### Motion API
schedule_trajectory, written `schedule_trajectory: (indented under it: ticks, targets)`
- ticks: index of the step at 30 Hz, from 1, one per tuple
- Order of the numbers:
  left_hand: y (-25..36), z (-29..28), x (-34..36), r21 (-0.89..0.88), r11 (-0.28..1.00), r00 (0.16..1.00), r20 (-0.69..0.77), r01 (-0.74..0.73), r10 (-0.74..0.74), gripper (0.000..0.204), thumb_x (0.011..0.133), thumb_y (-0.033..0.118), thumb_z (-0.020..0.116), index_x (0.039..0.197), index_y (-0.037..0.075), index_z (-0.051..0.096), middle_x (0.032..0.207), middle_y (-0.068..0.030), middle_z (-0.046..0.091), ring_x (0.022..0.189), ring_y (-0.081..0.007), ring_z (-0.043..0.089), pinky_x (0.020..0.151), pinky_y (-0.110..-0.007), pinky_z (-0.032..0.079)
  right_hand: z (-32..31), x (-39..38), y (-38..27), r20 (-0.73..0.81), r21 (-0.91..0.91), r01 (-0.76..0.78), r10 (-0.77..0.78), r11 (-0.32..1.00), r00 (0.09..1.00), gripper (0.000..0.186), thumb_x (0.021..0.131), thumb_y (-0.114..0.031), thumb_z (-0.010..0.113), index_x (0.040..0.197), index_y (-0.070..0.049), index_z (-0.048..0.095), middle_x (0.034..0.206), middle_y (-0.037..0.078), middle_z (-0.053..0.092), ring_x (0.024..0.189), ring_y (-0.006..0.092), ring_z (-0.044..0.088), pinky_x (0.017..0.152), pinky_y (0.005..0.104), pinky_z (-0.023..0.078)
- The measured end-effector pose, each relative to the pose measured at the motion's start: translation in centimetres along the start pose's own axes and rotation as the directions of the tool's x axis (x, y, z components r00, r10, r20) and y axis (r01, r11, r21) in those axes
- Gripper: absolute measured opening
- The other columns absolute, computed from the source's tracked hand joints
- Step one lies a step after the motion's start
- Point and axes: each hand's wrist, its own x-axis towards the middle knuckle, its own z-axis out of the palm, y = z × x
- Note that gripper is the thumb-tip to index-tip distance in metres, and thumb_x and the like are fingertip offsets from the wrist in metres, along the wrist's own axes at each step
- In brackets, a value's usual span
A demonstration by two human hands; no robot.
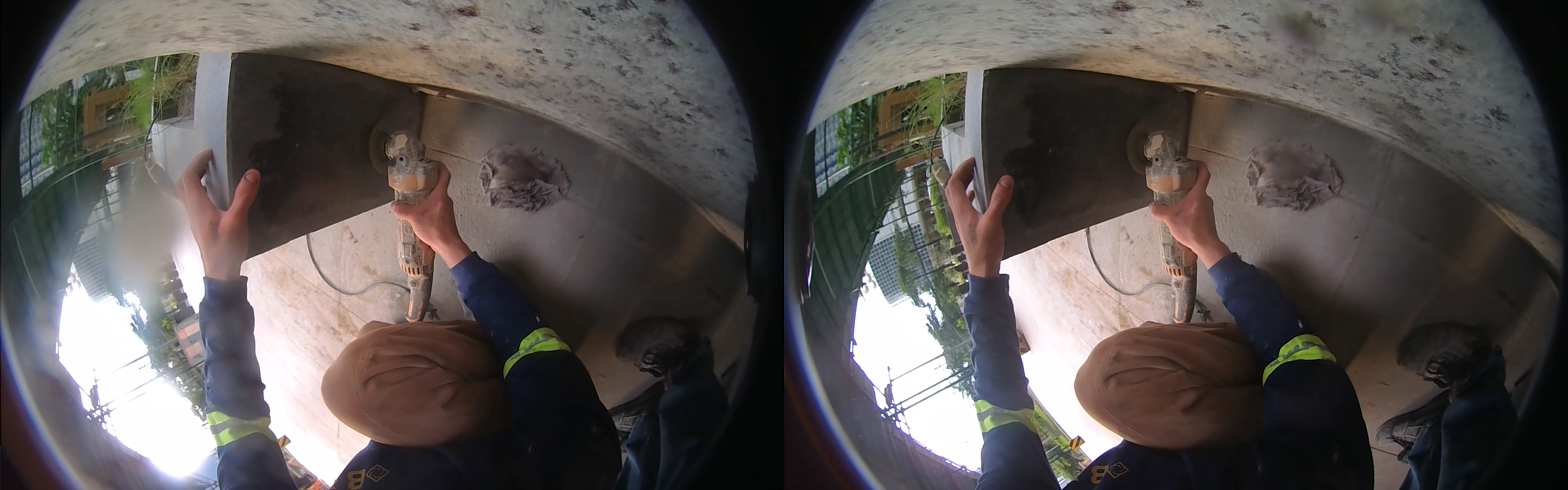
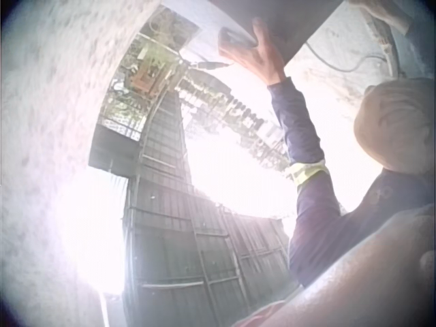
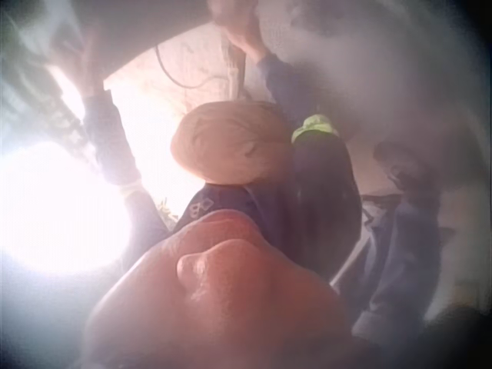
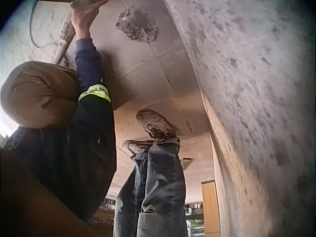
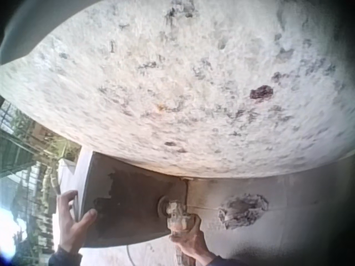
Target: The person kneels on a tiled floor and uses an angle grinder to smooth the edge of a dark stone slab. The person holds the tool with both hands and moves it along the edge of the slab, generating dust.
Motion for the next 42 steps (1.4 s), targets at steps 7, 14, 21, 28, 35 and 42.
schedule_trajectory:
  ticks: [7,14,21,28,35,42]
  targets:
    - [0.3,-0.2,-0.1,-0.010,1.000,1.000,0.000,0.000,0.000,0.066,0.083,0.035,0.077,0.131,-0.001,0.049,0.126,-0.0179,0.049,0.121,-0.0315,0.047,0.106,-0.041,0.035,-1.0,3.5,0.1,-0.059,-0.008,-0.092,0.091,0.996,0.994,0.098,0.070,-0.017,0.079,0.142,0.001,0.015,0.117,0.029,0.060,0.104,0.0410,0.063,0.092,0.0449,0.051]
    - [-0.1,-0.1,0.0,0.000,1.000,1.000,0.004,0.009,-0.009,0.071,0.083,0.046,0.073,0.132,0.001,0.050,0.128,-0.0156,0.049,0.125,-0.0290,0.046,0.105,-0.046,0.035,-0.3,0.6,0.2,0.010,-0.025,-0.015,0.016,1.000,1.000,0.101,0.070,-0.017,0.079,0.143,0.001,0.012,0.118,0.030,0.059,0.106,0.0417,0.063,0.093,0.0439,0.051]
    - [0.3,-0.3,-0.2,-0.038,0.999,0.999,0.009,0.034,-0.034,0.071,0.082,0.045,0.073,0.133,0.000,0.049,0.129,-0.0156,0.049,0.126,-0.0290,0.046,0.106,-0.046,0.034,-0.8,1.6,0.4,-0.005,-0.033,-0.072,0.071,0.997,0.997,0.100,0.071,-0.018,0.078,0.143,0.001,0.012,0.119,0.030,0.058,0.107,0.0413,0.062,0.094,0.0439,0.050]
    - [0.1,-0.2,-0.1,-0.019,0.999,1.000,0.007,0.031,-0.030,0.072,0.082,0.045,0.074,0.133,0.001,0.049,0.129,-0.0156,0.048,0.126,-0.0293,0.046,0.106,-0.046,0.034,-1.4,3.9,0.0,-0.060,0.014,-0.129,0.130,0.992,0.990,0.095,0.070,-0.012,0.080,0.141,-0.002,0.018,0.122,0.022,0.055,0.110,0.0309,0.059,0.095,0.0404,0.049]
    - [-0.2,-0.1,-0.1,-0.018,1.000,1.000,0.004,0.024,-0.023,0.072,0.082,0.045,0.074,0.133,0.002,0.049,0.129,-0.0160,0.048,0.126,-0.0294,0.046,0.105,-0.046,0.035,0.5,-0.5,1.5,-0.030,-0.003,-0.017,0.017,1.000,0.999,0.097,0.070,-0.015,0.077,0.142,-0.001,0.013,0.118,0.029,0.059,0.105,0.0403,0.063,0.093,0.0436,0.051]
    - [0.0,-0.1,0.1,-0.010,1.000,1.000,0.005,0.021,-0.021,0.071,0.082,0.045,0.073,0.133,0.002,0.049,0.129,-0.0163,0.048,0.126,-0.0303,0.046,0.106,-0.046,0.034,0.3,2.5,0.9,-0.117,0.009,-0.091,0.091,0.996,0.989,0.096,0.070,-0.016,0.077,0.141,0.001,0.014,0.112,0.028,0.061,0.098,0.0409,0.065,0.088,0.0444,0.053]
